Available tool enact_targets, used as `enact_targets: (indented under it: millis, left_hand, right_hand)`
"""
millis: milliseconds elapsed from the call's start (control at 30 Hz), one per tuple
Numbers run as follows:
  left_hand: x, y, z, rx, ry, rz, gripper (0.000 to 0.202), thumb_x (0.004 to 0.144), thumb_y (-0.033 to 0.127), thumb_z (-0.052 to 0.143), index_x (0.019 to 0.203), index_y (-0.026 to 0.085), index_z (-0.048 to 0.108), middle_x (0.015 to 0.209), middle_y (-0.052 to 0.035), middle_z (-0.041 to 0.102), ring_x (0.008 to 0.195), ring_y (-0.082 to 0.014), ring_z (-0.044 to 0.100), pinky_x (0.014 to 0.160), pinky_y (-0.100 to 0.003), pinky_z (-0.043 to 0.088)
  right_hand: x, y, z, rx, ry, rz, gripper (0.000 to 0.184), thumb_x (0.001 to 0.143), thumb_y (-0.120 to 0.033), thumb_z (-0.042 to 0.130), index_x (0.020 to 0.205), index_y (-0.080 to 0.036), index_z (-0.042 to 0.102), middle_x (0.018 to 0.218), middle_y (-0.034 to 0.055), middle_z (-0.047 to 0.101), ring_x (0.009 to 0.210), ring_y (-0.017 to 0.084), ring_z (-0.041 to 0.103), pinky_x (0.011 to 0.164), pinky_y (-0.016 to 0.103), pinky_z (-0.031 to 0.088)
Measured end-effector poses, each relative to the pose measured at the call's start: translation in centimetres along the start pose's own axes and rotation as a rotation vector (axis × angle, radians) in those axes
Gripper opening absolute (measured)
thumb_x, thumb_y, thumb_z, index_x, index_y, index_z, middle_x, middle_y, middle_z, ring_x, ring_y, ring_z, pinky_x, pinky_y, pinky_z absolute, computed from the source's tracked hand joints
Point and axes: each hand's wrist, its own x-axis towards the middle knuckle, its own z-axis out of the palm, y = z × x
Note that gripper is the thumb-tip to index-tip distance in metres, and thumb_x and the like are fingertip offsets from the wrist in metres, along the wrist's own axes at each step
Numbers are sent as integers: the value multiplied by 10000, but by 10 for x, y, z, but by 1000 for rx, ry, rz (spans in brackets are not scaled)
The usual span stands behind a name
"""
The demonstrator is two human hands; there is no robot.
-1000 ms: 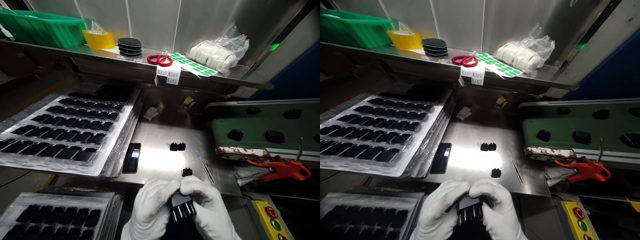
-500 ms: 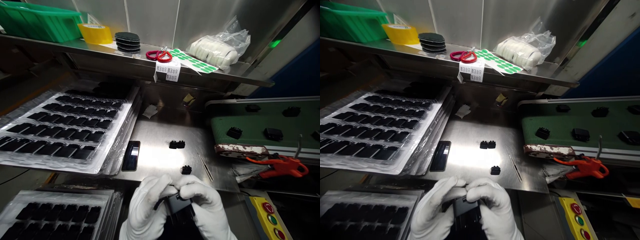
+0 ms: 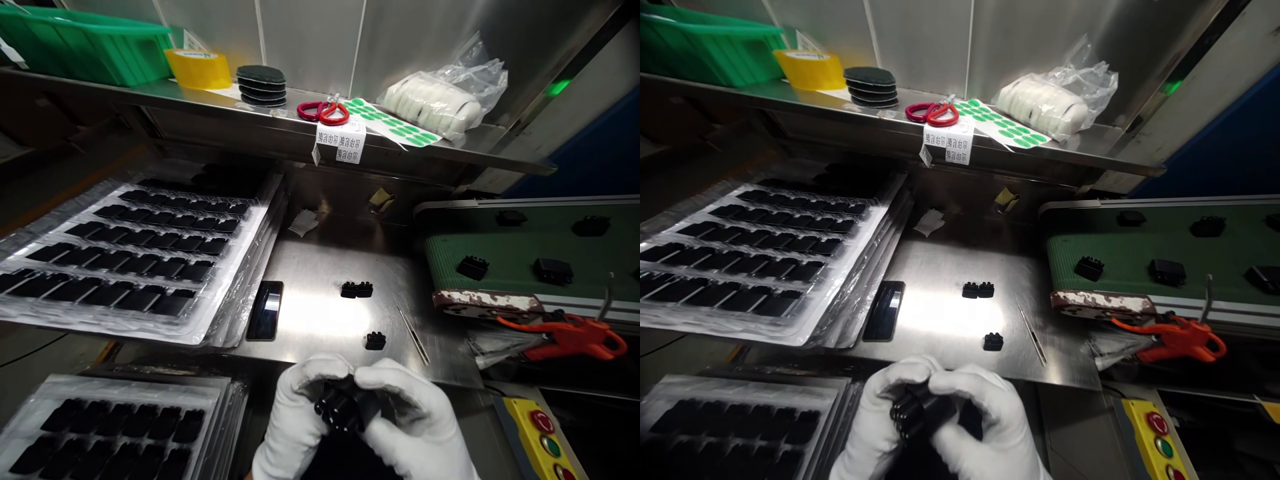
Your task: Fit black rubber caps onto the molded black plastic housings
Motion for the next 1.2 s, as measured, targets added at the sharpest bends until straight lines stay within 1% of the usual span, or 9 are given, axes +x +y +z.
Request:
enact_targets:
  millis: [100, 200, 333, 533, 633, 733, 933, 1067, 1200]
  left_hand:
    - [-1, -10, 1, -56, 21, -59, 273, 653, 83, 788, 817, 297, 744, 795, 25, 707, 816, -180, 663, 790, -277, 506]
    - [-1, -8, 3, -40, 50, -115, 341, 562, 3, 804, 790, 252, 752, 800, 13, 726, 859, -193, 664, 840, -282, 501]
    - [-2, -3, 9, -80, 83, -193, 417, 526, -82, 748, 810, 223, 749, 831, 7, 740, 883, -199, 659, 902, -316, 480]
    - [-3, -9, 11, -180, 112, -235, 408, 505, -66, 767, 786, 228, 733, 806, 41, 728, 829, -161, 658, 848, -280, 471]
    - [-5, -11, 11, -246, 120, -236, 404, 476, -17, 831, 770, 238, 723, 809, 40, 734, 777, -151, 655, 808, -273, 486]
    - [-4, -9, 13, -290, 55, -188, 455, 391, 45, 908, 761, 239, 726, 788, 30, 729, 786, -172, 656, 804, -282, 492]
    - [2, -6, 14, -322, -113, -156, 133, 649, 320, 846, 722, 252, 758, 687, 7, 696, 793, -196, 649, 840, -336, 477]
    - [1, -3, 14, -291, -90, -133, 135, 673, 334, 834, 752, 256, 757, 721, 0, 700, 846, -203, 644, 854, -334, 464]
    - [-2, 4, 18, -248, -71, -145, 196, 620, 325, 863, 755, 230, 759, 699, -4, 694, 732, -177, 625, 751, -299, 491]
  right_hand:
    - [-1, -3, 5, 46, 40, 72, 332, 758, -135, 737, 1002, -359, 708, 820, -30, 669, 740, 143, 641, 673, 247, 509]
    - [-2, -2, 9, 82, 96, 133, 279, 719, -177, 779, 945, -336, 742, 792, -18, 666, 716, 156, 637, 641, 258, 496]
    - [-5, -2, 7, 52, 66, 150, 330, 699, -168, 786, 981, -334, 744, 804, -5, 666, 681, 160, 619, 631, 288, 491]
    - [-3, -5, 2, 77, 35, 83, 333, 700, -134, 785, 951, -349, 747, 750, -34, 626, 638, 131, 583, 595, 257, 473]
    - [-2, -6, 0, 21, 1, -14, 274, 692, -49, 765, 799, -301, 749, 701, -45, 595, 628, 113, 577, 596, 239, 469]
    - [-2, -9, 0, -38, -26, -71, 230, 660, -17, 783, 656, -239, 722, 673, -42, 538, 613, 101, 564, 593, 236, 462]
    - [-4, -18, 0, -23, -75, -122, 269, 665, 32, 754, 637, -234, 733, 694, -26, 572, 614, 108, 587, 567, 241, 485]
    - [-6, -20, -1, -4, -62, -114, 258, 659, 13, 774, 628, -239, 728, 668, -30, 547, 585, 103, 554, 583, 256, 489]
    - [-5, -19, 1, 12, -32, -62, 249, 669, -30, 789, 571, -236, 691, 644, -34, 521, 594, 112, 554, 610, 286, 467]
